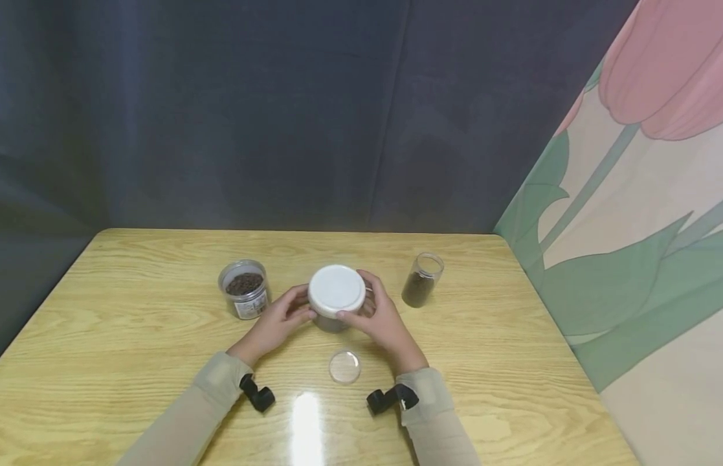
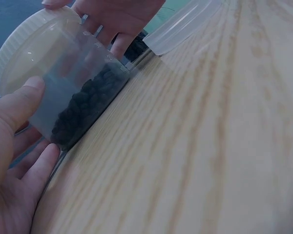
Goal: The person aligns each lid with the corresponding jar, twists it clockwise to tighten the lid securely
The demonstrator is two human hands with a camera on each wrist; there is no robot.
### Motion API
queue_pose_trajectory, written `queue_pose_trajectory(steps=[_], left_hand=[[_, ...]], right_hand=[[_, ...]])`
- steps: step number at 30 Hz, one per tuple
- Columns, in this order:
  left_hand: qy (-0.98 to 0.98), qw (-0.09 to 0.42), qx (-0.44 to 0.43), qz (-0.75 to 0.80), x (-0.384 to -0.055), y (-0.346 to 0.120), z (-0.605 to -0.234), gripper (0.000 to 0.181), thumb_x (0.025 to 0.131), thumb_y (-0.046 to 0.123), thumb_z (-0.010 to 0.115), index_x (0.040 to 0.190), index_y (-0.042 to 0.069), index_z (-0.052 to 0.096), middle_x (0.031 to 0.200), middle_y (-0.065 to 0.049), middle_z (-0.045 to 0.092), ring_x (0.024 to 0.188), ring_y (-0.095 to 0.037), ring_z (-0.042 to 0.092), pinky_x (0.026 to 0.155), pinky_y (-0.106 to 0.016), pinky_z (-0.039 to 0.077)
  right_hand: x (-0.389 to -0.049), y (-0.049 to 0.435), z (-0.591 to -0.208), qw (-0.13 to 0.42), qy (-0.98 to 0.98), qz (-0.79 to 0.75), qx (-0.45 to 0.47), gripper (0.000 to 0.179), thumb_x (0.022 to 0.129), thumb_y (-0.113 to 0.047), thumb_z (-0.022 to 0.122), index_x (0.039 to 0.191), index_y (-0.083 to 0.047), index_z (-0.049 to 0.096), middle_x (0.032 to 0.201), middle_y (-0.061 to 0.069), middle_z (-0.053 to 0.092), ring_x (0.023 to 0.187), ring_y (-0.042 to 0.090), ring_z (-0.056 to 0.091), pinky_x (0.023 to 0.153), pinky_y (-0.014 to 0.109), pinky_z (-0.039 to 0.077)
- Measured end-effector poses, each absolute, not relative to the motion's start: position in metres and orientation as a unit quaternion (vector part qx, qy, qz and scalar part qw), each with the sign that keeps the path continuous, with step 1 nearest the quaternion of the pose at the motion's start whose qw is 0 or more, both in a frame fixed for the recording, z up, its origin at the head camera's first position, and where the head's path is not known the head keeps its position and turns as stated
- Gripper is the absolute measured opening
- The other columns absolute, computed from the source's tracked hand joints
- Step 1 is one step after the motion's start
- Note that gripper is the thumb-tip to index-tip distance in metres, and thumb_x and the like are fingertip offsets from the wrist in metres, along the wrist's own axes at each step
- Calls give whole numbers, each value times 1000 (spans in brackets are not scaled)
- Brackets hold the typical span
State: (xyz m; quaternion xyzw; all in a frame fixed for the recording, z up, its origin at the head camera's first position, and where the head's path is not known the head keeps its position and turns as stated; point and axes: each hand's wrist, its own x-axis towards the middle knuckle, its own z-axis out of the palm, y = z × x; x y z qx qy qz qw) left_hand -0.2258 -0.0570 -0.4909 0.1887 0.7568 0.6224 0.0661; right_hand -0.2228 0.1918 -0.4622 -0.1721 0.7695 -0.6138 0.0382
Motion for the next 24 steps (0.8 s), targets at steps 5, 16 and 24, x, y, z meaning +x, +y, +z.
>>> queue_pose_trajectory(steps=[5, 16, 24], left_hand=[[758, 69, 200, 617, -227, -58, -492, 60, 98, 14, 68, 152, 6, 43, 153, -15, 46, 140, -31, 46, 114, -35, 43], [754, 66, 209, 619, -226, -59, -492, 59, 99, 14, 67, 152, 6, 42, 152, -16, 47, 140, -31, 46, 113, -31, 44], [751, 64, 212, 622, -226, -59, -492, 58, 99, 12, 67, 151, 4, 42, 153, -19, 46, 140, -33, 45, 114, -35, 43]], right_hand=[[-223, 193, -463, 21, 767, -619, -168, 74, 91, -5, 76, 153, -8, 36, 148, 21, 44, 137, 39, 45, 114, 48, 43], [-223, 192, -462, 20, 784, -595, -173, 83, 85, -4, 83, 153, -9, 37, 149, 18, 44, 135, 38, 46, 110, 45, 47], [-222, 192, -462, 14, 781, -599, -175, 79, 85, -2, 81, 152, -6, 38, 149, 19, 45, 135, 39, 46, 110, 46, 48]])
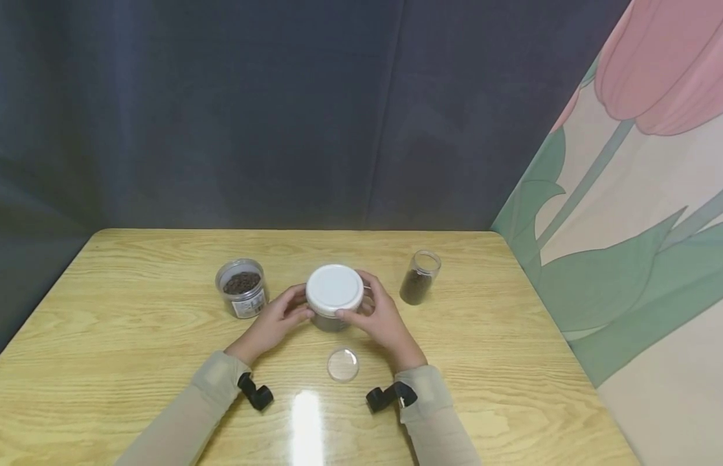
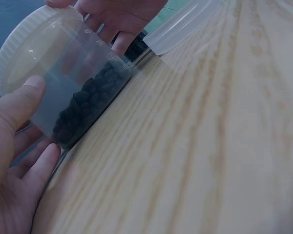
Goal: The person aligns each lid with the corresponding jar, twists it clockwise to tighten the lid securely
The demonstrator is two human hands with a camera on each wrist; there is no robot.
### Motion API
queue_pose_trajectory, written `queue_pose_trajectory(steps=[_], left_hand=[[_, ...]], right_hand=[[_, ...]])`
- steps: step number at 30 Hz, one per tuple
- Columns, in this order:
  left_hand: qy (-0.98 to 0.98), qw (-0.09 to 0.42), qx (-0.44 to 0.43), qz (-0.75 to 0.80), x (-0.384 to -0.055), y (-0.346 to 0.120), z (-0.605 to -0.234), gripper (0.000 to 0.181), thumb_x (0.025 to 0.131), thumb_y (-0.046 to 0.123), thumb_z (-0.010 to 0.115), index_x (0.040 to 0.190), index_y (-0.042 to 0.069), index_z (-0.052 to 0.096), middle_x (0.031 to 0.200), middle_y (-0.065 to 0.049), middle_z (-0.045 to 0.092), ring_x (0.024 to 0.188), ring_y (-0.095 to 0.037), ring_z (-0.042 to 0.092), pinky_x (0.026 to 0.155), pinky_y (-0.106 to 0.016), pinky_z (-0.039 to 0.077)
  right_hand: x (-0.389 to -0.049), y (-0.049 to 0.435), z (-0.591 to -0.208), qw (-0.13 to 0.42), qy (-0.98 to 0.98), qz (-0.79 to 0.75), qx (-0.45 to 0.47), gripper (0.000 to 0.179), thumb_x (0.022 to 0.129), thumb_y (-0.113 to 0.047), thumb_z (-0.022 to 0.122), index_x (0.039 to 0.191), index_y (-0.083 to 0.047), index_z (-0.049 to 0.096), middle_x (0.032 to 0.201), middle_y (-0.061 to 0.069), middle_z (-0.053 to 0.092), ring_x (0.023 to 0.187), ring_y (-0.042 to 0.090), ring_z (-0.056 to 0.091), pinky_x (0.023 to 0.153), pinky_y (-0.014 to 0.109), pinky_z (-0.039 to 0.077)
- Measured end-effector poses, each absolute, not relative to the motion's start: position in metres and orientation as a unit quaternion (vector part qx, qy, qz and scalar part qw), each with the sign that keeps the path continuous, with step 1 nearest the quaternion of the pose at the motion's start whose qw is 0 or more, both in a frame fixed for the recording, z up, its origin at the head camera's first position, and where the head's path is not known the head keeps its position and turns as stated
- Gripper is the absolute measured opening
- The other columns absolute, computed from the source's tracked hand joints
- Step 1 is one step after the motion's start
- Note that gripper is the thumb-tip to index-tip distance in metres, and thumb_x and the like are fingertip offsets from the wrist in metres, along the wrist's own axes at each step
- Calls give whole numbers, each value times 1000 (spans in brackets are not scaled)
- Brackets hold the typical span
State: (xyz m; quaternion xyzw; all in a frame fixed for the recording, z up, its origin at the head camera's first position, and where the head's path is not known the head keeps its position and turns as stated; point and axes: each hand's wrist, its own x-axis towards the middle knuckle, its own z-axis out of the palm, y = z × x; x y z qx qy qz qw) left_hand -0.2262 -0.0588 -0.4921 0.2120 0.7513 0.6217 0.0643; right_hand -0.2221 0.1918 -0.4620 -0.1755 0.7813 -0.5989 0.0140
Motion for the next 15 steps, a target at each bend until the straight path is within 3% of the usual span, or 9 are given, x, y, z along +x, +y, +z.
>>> queue_pose_trajectory(steps=[10, 15], left_hand=[[755, 67, 205, 620, -226, -60, -493, 58, 99, 14, 67, 152, 6, 43, 151, -16, 48, 139, -32, 47, 112, -32, 45], [752, 66, 207, 622, -226, -59, -492, 59, 99, 14, 67, 152, 6, 42, 151, -17, 47, 139, -32, 46, 112, -32, 45]], right_hand=[[-223, 194, -470, 28, 756, -630, -175, 82, 85, 2, 79, 155, -7, 37, 154, 18, 42, 140, 37, 42, 115, 41, 40], [-223, 195, -471, 30, 757, -625, -187, 79, 88, -1, 78, 154, -8, 36, 154, 18, 41, 140, 39, 42, 115, 47, 40]])
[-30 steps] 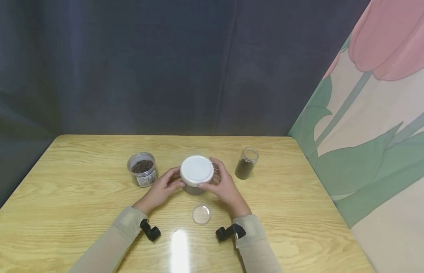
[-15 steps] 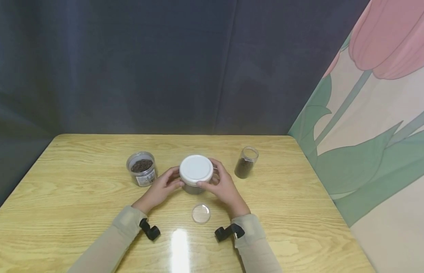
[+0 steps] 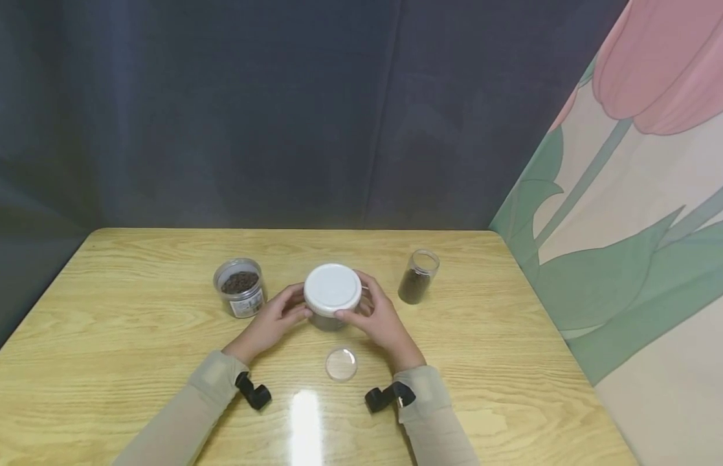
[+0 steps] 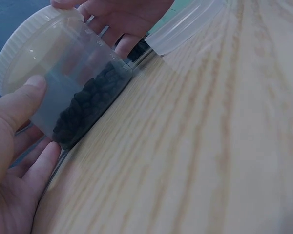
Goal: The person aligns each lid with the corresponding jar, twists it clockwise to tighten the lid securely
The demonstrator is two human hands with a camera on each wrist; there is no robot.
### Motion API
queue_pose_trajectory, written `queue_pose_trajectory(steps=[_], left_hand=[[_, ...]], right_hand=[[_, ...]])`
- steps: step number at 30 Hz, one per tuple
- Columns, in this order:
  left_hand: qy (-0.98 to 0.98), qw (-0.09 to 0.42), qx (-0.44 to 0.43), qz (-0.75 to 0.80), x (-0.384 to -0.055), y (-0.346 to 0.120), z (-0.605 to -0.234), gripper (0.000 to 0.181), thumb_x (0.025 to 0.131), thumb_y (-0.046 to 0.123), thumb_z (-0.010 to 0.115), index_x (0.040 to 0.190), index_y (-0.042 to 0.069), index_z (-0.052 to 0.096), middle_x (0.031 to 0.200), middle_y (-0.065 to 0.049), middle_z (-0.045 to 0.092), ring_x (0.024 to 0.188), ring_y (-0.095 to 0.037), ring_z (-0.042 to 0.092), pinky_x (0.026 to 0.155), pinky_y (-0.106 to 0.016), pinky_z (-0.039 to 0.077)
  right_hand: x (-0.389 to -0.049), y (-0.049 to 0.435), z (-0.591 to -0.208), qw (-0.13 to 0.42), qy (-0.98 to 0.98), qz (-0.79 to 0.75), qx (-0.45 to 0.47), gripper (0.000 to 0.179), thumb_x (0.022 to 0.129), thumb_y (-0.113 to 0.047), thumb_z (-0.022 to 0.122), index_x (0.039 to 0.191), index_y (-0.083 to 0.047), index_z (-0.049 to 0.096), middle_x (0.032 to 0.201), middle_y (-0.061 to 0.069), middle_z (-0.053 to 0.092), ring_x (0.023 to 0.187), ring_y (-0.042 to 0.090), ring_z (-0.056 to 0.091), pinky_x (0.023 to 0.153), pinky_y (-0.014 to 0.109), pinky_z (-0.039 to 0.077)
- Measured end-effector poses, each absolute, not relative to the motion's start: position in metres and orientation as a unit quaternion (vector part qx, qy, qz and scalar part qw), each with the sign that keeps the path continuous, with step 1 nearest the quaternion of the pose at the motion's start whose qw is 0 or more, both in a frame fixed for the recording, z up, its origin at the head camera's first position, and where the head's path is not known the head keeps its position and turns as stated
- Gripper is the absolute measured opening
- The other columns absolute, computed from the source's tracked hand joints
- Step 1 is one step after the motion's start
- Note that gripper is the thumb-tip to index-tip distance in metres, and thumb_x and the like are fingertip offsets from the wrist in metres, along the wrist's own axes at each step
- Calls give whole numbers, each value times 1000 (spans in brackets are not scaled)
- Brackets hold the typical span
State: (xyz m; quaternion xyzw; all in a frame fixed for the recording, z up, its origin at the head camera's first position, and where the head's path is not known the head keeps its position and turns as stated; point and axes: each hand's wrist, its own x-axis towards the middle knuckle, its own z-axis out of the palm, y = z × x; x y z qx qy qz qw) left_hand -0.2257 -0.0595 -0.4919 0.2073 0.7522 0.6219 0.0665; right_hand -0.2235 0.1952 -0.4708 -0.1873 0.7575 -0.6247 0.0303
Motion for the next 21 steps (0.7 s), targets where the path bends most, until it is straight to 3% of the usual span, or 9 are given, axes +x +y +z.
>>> queue_pose_trajectory(steps=[6, 14, 21], left_hand=[[749, 73, 202, 627, -225, -59, -490, 60, 98, 12, 68, 152, 5, 42, 151, -18, 47, 139, -32, 46, 112, -32, 45], [747, 75, 203, 628, -228, -60, -492, 61, 98, 13, 68, 152, 5, 42, 151, -18, 48, 139, -32, 47, 111, -29, 46], [747, 72, 203, 629, -228, -62, -495, 59, 98, 12, 68, 151, 5, 43, 148, -18, 51, 136, -32, 50, 109, -28, 47]], right_hand=[[-222, 199, -470, 33, 768, -606, -204, 74, 99, -8, 65, 161, -12, 25, 158, 20, 34, 142, 43, 38, 114, 59, 38], [-222, 197, -470, 35, 738, -639, -213, 76, 94, -1, 70, 158, -7, 29, 156, 21, 35, 141, 41, 39, 114, 43, 42], [-222, 193, -473, 16, 752, -630, -192, 76, 91, 2, 73, 155, -9, 34, 155, 17, 37, 135, 40, 46, 109, 44, 48]])
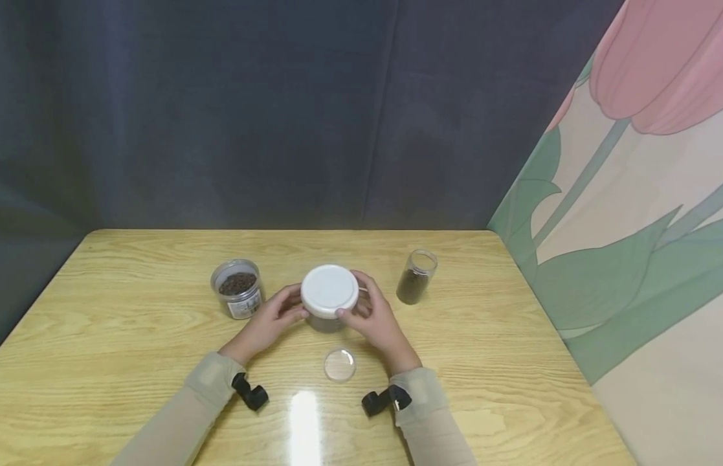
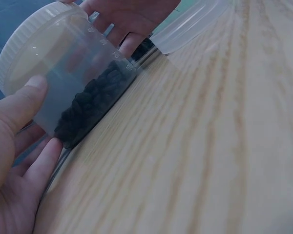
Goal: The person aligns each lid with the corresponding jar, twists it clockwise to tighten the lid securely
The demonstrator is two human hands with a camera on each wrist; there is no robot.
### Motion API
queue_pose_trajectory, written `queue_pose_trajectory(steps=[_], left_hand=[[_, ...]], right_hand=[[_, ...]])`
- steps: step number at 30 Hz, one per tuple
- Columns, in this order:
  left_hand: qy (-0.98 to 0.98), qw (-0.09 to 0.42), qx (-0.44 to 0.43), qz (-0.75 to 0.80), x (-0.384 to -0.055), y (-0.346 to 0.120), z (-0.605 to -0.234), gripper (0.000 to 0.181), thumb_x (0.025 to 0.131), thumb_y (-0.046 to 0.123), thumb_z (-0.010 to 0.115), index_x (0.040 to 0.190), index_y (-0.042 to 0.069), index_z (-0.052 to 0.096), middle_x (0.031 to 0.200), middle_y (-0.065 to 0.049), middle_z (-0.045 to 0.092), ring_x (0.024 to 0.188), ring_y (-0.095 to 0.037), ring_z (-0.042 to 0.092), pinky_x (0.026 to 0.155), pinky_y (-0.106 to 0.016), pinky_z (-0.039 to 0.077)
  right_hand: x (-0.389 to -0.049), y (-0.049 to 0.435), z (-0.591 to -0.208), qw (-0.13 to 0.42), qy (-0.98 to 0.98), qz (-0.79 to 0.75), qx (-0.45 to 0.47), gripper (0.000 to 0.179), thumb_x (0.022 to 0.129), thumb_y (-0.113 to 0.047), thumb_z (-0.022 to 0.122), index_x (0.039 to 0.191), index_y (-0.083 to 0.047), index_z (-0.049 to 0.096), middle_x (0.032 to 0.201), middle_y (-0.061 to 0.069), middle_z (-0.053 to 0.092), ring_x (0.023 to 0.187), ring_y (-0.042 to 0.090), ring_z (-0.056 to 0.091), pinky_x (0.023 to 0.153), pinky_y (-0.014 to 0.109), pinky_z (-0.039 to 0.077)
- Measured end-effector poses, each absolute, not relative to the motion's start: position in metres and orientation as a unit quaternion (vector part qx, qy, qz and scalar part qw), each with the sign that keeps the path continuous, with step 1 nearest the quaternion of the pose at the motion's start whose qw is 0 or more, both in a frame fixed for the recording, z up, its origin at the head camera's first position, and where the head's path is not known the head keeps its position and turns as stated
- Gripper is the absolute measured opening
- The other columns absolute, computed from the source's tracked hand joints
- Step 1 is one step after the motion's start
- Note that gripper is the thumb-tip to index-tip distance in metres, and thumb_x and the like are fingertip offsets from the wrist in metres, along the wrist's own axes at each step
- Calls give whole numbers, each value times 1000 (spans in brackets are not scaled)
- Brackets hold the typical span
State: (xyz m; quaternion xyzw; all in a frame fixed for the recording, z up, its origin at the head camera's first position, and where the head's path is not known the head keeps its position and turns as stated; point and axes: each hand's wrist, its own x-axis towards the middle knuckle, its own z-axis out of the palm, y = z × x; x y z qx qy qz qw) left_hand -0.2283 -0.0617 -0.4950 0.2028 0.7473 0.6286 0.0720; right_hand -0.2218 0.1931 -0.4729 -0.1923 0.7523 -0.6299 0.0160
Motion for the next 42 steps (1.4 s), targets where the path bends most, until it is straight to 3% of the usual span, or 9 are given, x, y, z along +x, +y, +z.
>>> queue_pose_trajectory(steps=[9, 16, 25, 30, 35, 42], left_hand=[[747, 77, 206, 627, -227, -62, -493, 60, 98, 13, 68, 152, 5, 42, 148, -19, 51, 136, -33, 50, 109, -32, 47], [757, 78, 214, 612, -227, -64, -492, 60, 100, 16, 65, 154, 7, 41, 150, -16, 50, 138, -30, 49, 111, -29, 45], [760, 79, 223, 605, -229, -66, -494, 59, 101, 18, 64, 154, 8, 41, 150, -14, 51, 139, -28, 47, 111, -27, 44], [762, 81, 223, 602, -228, -66, -494, 60, 101, 19, 64, 155, 9, 40, 151, -13, 50, 140, -28, 46, 113, -29, 43], [768, 81, 221, 595, -227, -67, -493, 61, 101, 21, 64, 155, 10, 40, 152, -13, 49, 141, -28, 46, 114, -32, 43], [768, 79, 228, 593, -228, -66, -494, 60, 102, 22, 63, 156, 8, 39, 152, -15, 48, 141, -30, 45, 114, -34, 43]], right_hand=[[-219, 188, -472, 13, 765, -623, -165, 82, 85, -4, 82, 153, -7, 34, 151, 17, 39, 131, 36, 45, 109, 44, 48], [-220, 189, -473, -2, 764, -621, -175, 79, 86, -2, 81, 153, -9, 39, 149, 18, 43, 129, 37, 48, 106, 37, 51], [-223, 196, -472, 22, 758, -620, -201, 79, 89, -3, 78, 156, -9, 37, 148, 20, 41, 130, 39, 49, 106, 33, 50], [-224, 200, -470, 51, 751, -624, -210, 77, 92, -8, 76, 158, -14, 37, 140, 16, 42, 129, 36, 49, 109, 36, 47], [-224, 201, -469, 68, 745, -630, -209, 78, 92, -14, 77, 158, -18, 37, 146, 14, 40, 135, 35, 43, 114, 42, 43], [-223, 199, -472, 48, 748, -630, -206, 77, 91, -4, 76, 156, -12, 36, 151, 15, 40, 133, 31, 44, 113, 47, 44]])
